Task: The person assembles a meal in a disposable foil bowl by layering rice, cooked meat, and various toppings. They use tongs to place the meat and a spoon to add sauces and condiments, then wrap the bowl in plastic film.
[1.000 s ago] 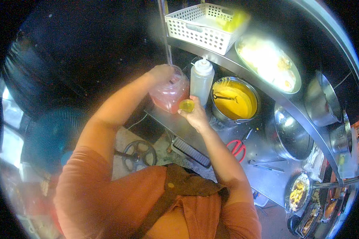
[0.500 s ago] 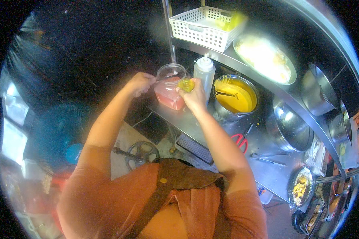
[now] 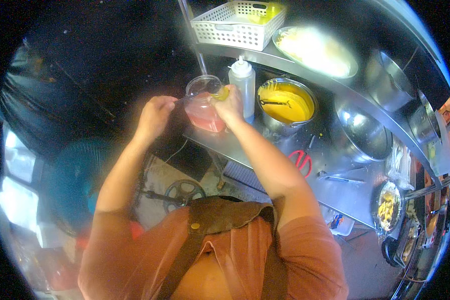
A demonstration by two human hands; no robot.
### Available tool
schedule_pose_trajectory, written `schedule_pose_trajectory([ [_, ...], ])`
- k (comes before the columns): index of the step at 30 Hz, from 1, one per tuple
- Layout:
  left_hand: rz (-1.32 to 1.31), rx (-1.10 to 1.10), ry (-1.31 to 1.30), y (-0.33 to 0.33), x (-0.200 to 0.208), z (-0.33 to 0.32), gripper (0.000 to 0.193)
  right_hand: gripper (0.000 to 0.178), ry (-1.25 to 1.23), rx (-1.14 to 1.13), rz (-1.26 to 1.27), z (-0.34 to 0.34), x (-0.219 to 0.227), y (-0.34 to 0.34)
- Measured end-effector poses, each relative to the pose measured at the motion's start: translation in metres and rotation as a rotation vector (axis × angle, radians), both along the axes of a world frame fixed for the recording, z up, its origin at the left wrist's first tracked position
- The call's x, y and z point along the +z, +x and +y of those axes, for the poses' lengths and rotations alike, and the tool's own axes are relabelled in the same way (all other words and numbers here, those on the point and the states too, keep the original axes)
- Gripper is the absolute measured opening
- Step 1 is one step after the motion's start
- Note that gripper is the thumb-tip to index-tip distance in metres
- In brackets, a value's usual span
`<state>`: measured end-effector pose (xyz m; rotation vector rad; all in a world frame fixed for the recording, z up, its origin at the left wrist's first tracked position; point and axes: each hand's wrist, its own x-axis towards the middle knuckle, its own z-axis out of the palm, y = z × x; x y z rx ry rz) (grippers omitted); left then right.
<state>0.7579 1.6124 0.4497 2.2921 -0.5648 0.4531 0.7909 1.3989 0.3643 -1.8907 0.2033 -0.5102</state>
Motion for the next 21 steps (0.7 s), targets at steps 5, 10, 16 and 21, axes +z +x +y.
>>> schedule_pose_trajectory([
  [5,-0.232,-0.05,0.09,-0.013,0.005,-0.013,0.014,0.059,0.037,-0.018,-0.113,-0.004,-0.008,-0.012],
  [10,-0.324,0.009,0.321,0.021,-0.003,-0.013,0.021,0.062,0.106,-0.107,-0.204,-0.01,-0.002,-0.053],
  [16,-0.612,0.214,0.803,0.041,-0.011,-0.059,0.023,0.065,0.077,-0.212,-0.304,-0.067,-0.009,-0.156],
  [21,0.237,-0.748,0.229,-0.099,-0.001,-0.223,0.043,0.064,0.033,-0.366,-0.263,-0.145,-0.022,-0.296],
])
